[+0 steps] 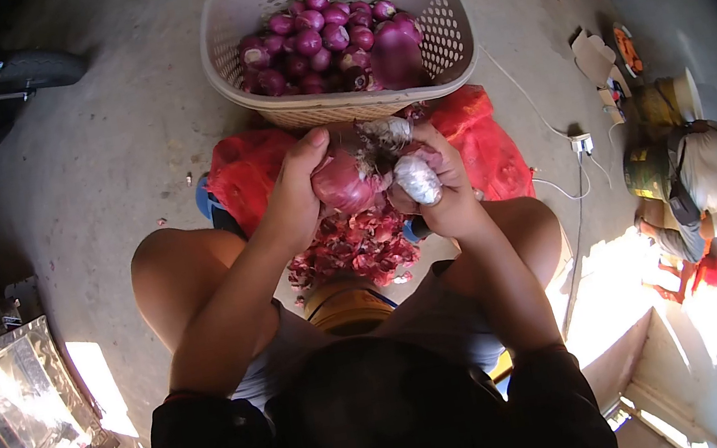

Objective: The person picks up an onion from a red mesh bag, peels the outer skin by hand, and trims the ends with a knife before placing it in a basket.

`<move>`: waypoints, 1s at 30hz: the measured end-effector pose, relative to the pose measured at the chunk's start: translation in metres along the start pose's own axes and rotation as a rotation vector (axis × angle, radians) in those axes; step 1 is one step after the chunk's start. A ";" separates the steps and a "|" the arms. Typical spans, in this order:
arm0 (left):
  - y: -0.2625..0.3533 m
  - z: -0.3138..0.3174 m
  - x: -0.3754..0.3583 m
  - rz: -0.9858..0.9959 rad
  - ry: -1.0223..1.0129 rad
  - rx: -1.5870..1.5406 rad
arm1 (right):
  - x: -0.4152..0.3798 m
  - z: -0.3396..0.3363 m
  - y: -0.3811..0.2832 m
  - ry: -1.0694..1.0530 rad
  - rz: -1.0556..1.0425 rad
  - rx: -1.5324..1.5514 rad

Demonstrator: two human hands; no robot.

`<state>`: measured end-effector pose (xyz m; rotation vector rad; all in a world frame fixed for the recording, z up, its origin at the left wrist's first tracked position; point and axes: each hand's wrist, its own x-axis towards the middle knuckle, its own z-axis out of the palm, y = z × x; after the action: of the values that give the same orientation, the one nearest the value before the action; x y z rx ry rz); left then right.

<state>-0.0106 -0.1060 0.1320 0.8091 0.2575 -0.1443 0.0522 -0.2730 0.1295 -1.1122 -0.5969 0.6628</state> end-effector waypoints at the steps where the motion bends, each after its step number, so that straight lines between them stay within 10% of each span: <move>1: 0.000 0.001 0.000 -0.043 0.012 -0.027 | -0.002 -0.002 0.005 0.009 0.053 0.214; 10: 0.005 -0.001 0.000 -0.039 0.168 -0.049 | -0.004 -0.018 0.002 -0.071 -0.010 0.097; 30: 0.011 0.006 -0.006 -0.067 -0.148 -0.166 | 0.006 -0.011 -0.022 -0.007 -0.112 -0.462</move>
<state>-0.0131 -0.1033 0.1454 0.6219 0.1543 -0.2418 0.0683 -0.2816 0.1471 -1.4921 -0.8379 0.4404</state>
